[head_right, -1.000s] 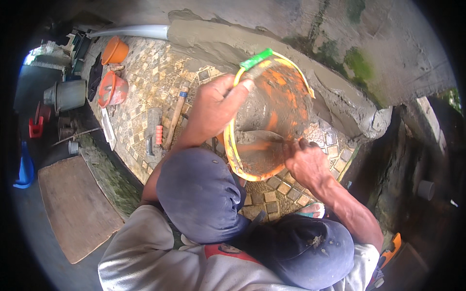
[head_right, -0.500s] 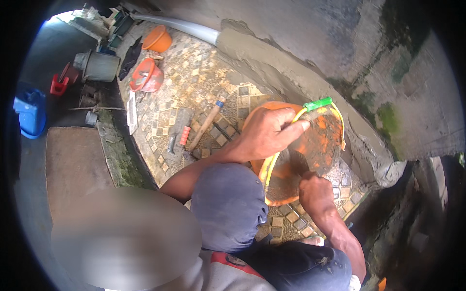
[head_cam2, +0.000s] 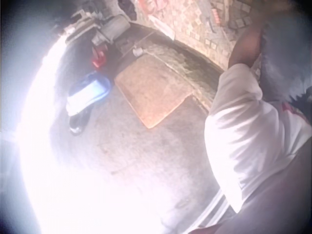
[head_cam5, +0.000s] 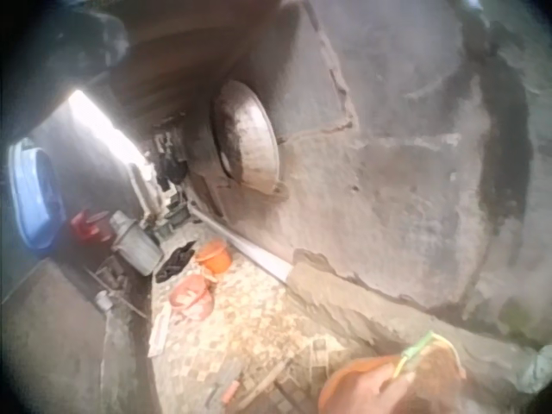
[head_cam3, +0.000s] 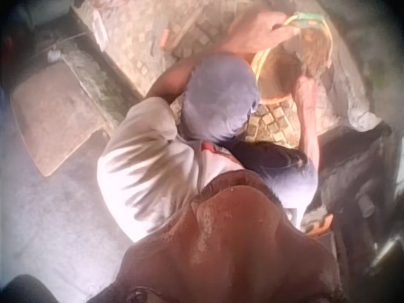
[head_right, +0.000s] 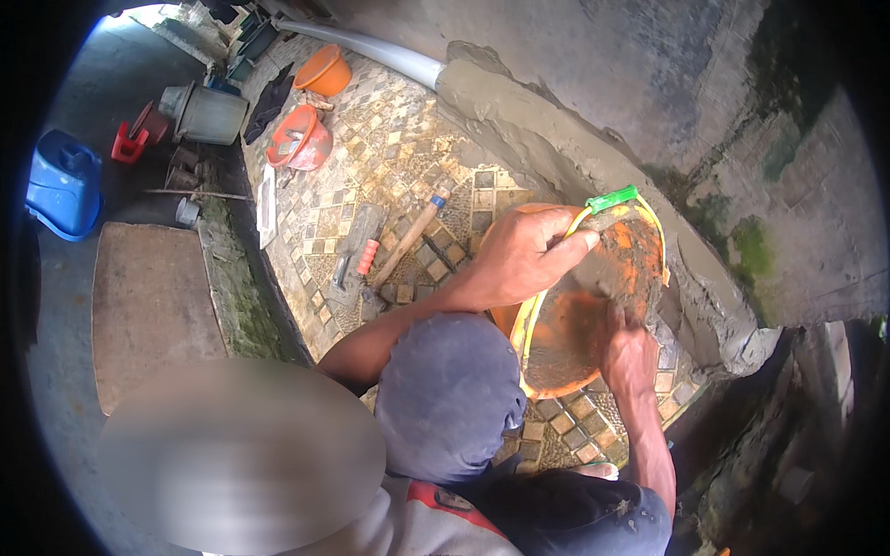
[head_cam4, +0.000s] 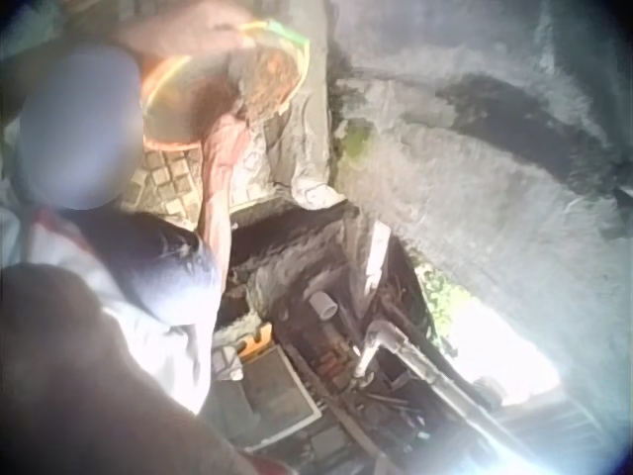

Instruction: The person applies cement mortar from a bucket to a gap in a concrete wall using a trowel.

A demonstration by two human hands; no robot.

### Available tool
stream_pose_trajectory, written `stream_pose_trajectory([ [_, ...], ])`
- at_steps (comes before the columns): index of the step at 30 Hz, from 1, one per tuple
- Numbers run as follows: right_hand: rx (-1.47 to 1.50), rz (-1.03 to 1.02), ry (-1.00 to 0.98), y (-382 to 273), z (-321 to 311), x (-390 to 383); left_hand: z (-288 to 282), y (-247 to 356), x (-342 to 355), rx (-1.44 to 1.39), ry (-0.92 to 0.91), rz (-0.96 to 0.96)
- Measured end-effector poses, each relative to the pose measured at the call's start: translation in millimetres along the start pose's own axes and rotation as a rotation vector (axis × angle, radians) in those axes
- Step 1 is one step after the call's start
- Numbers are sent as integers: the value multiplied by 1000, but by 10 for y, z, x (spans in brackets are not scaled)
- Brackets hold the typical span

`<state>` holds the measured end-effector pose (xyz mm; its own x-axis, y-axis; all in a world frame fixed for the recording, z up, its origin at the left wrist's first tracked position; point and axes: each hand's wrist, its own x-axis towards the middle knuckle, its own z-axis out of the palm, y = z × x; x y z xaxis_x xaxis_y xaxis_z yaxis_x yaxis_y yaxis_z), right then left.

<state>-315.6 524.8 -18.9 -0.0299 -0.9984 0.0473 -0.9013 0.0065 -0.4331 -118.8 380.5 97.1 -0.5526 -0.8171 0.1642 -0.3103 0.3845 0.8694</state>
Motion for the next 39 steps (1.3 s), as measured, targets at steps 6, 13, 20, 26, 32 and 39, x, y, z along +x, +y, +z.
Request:
stream_pose_trajectory([
  [6, -47, -131, -224, -6, 219, -237, -63, 111, -20, -201, -107, -209],
  [13, -68, -206, -138, 232, 99, -230, -64, 143, -26, -86, -108, -191],
  [20, -267, -344, -232, 35, 157, -445, -44, 52, -5, -89, -158, -171],
  [26, -250, -302, -73, 40, -279, -335, -108, 64, -24, -22, -182, -194],
  [32, -288, 69, -358, -11, -301, -185, -7, 64, 7, -55, -174, -179],
  [39, 164, -100, -433, -301, -379, -308, 13, 57, -2, -91, -109, -126],
])
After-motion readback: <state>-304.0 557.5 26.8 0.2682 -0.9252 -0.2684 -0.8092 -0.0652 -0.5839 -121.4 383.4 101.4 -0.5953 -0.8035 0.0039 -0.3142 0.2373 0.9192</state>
